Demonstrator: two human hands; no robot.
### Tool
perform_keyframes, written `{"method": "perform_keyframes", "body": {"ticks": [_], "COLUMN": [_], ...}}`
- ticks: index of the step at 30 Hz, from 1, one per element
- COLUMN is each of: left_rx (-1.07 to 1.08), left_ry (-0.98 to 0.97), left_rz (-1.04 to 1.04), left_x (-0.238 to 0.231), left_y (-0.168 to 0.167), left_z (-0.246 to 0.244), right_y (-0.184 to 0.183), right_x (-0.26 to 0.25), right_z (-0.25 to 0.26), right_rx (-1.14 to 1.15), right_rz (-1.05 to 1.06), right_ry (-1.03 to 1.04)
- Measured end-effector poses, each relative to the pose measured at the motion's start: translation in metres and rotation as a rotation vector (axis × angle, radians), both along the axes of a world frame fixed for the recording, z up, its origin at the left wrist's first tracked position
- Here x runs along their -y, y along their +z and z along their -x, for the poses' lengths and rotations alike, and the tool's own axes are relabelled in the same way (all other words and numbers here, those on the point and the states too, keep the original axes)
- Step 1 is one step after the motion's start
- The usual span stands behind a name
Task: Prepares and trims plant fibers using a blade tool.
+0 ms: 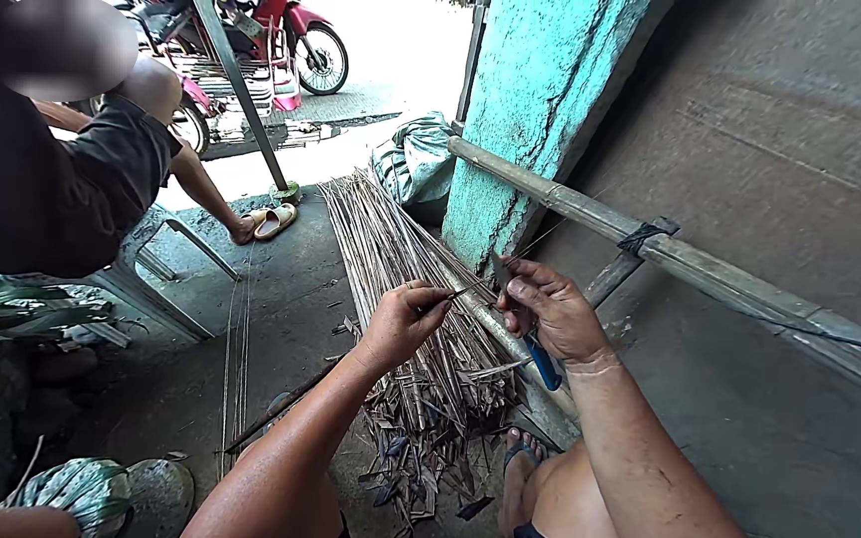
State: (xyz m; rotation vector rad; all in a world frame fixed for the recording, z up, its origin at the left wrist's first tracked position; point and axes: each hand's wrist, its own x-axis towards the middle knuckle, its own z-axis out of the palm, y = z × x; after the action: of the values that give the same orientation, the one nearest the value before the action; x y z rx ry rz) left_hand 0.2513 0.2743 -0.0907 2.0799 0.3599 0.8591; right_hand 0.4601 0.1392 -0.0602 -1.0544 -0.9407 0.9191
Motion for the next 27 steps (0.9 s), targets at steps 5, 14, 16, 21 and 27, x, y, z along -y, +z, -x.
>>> {"method": "perform_keyframes", "body": {"ticks": [5,14,16,21,27], "left_rx": [-0.009,-0.026,-0.022,0.003,-0.012], "left_ry": [0.014,0.006,0.008,-0.001,-0.001], "left_rz": [0.001,0.014,0.013,0.014,0.007], "left_x": [0.000,0.000,0.000,0.000,-0.001], "left_y": [-0.001,0.001,0.002,0.001,0.001], "left_z": [-0.001,0.000,0.001,0.001,0.000], "right_y": [0.000,0.002,0.004,0.005,0.004], "right_x": [-0.001,0.000,0.000,0.002,0.002], "right_z": [-0.002,-0.005,-0.010,-0.009,-0.011], "right_rx": [0.006,0.025,0.006,-0.019,-0.054], "right_rz": [0.058,-0.005,-0.050,-0.049,-0.055], "right_ry": [-0.010,-0.064,-0.141,-0.110,-0.113]}}
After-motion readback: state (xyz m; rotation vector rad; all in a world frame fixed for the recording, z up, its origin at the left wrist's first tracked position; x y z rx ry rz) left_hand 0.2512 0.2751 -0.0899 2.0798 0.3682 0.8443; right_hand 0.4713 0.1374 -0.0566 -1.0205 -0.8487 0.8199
